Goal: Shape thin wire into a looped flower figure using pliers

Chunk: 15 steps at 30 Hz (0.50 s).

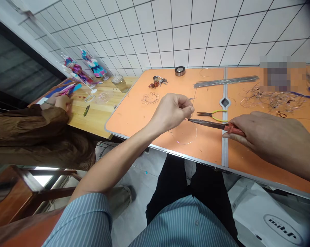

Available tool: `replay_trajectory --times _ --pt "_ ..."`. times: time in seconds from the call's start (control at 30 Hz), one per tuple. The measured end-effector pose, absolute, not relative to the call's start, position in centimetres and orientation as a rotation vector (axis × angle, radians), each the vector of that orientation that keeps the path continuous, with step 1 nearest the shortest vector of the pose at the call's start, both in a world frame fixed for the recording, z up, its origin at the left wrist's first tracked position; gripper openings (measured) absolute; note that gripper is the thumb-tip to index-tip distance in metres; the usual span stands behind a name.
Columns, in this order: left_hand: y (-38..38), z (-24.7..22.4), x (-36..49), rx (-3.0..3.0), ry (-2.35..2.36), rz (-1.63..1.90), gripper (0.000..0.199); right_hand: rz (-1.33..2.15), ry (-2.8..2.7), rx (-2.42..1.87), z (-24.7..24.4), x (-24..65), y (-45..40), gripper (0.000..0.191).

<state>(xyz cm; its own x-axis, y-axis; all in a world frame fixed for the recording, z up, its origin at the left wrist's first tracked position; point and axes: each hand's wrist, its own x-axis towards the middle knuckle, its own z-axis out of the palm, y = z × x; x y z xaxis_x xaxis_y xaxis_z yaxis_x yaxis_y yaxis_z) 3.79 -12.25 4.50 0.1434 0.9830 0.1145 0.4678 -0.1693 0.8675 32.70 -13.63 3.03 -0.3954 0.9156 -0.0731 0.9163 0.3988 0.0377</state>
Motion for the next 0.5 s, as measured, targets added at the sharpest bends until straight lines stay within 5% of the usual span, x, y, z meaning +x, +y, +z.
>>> replay_trajectory --times 0.2,0.5 --pt "-12.31 4.51 3.72 1.724 1.403 0.952 0.012 0.029 2.571 1.704 2.71 32.56 -13.77 0.1" --pt "-12.26 4.31 3.45 1.714 1.356 0.984 0.013 0.119 2.615 1.643 2.63 32.7 -13.88 0.06"
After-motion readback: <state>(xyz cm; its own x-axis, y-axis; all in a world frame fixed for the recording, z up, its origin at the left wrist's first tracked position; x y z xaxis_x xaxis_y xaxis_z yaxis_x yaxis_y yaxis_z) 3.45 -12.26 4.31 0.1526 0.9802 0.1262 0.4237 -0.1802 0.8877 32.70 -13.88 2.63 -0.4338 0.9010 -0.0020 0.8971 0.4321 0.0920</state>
